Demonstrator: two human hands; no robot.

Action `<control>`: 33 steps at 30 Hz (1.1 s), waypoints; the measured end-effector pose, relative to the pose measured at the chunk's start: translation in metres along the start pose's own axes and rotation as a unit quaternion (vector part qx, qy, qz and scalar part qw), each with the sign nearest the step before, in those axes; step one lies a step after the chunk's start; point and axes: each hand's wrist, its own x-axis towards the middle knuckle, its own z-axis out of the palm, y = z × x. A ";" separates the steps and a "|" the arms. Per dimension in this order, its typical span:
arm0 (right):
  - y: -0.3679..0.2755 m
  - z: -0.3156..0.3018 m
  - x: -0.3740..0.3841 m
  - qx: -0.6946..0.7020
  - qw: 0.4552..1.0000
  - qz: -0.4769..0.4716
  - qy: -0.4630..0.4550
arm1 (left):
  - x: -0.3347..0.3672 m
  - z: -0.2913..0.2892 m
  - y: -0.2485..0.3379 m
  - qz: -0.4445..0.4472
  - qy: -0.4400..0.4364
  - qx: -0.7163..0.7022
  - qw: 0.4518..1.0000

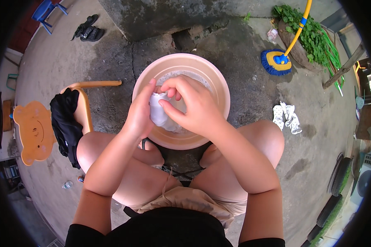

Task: The person washes clothes in a basin of soapy water by hand, dipping, scrubbing, unfolding, and wringing out a shirt and a sock.

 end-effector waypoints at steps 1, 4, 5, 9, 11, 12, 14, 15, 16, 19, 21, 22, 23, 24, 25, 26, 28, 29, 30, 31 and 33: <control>0.000 0.000 0.000 -0.003 1.000 -0.024 0.007 | 0.000 -0.001 0.000 -0.001 0.001 0.000 1.000; -0.002 -0.002 0.000 -0.026 1.000 -0.013 0.010 | -0.001 -0.004 -0.001 -0.027 -0.027 0.020 0.999; 0.000 -0.003 0.000 -0.026 1.000 -0.013 0.010 | -0.001 -0.004 -0.001 -0.024 -0.038 0.031 0.999; 0.003 -0.005 0.001 0.004 0.999 -0.025 0.026 | -0.002 0.001 -0.005 0.005 -0.007 0.040 0.999; 0.001 -0.008 0.001 0.016 0.999 -0.015 0.034 | -0.004 0.005 -0.001 -0.003 0.003 0.037 0.999; 0.001 -0.011 0.002 0.016 0.999 -0.001 0.038 | -0.005 0.005 -0.001 -0.011 0.014 0.034 0.999; 0.002 -0.015 0.002 0.015 0.999 0.011 0.043 | -0.005 0.000 0.000 -0.015 -0.001 0.022 1.000; 0.003 -0.017 0.003 0.012 0.999 0.016 0.050 | -0.005 -0.001 0.000 -0.018 -0.016 0.010 1.000; 0.005 -0.019 0.004 0.009 0.998 0.021 0.058 | -0.006 0.000 0.001 -0.019 -0.016 0.010 1.000; 0.012 -0.029 0.007 0.039 0.995 0.051 0.074 | -0.008 0.003 0.005 -0.039 -0.010 -0.003 0.999; 0.014 -0.041 0.011 0.042 0.995 0.055 0.078 | -0.006 0.002 0.004 -0.045 -0.013 -0.011 0.999; 0.018 -0.048 0.014 0.060 0.992 0.078 0.084 | -0.005 -0.002 0.003 -0.045 -0.010 -0.011 0.999; 0.021 -0.058 0.016 0.075 0.988 0.101 0.093 | -0.003 -0.003 0.002 -0.038 -0.039 -0.005 0.998; 0.024 -0.070 0.020 0.089 0.985 0.120 0.082 | -0.003 -0.004 0.002 -0.032 -0.069 0.001 0.997; 0.028 -0.083 0.022 0.103 0.982 0.141 0.072 | -0.003 -0.003 0.003 -0.032 -0.070 0.001 0.997; 0.032 -0.096 0.025 0.089 0.983 0.149 0.061 | -0.004 -0.002 0.005 -0.033 -0.064 0.002 0.997; 0.042 -0.123 0.030 0.073 0.981 0.177 0.040 | -0.005 0.000 0.007 -0.034 -0.059 0.003 0.998; 0.049 -0.136 0.031 0.077 0.977 0.197 0.032 | -0.006 0.000 0.007 -0.033 -0.051 0.000 0.998; 0.059 -0.150 0.032 0.136 0.969 0.204 0.031 | -0.006 0.000 0.007 -0.032 -0.043 -0.003 0.999; 0.070 -0.169 0.032 0.193 0.958 0.210 0.032 | -0.007 0.002 0.008 -0.033 -0.046 -0.003 0.998; 0.108 -0.212 0.027 0.264 0.942 0.208 0.014 | -0.009 0.004 0.009 -0.035 -0.050 -0.009 0.998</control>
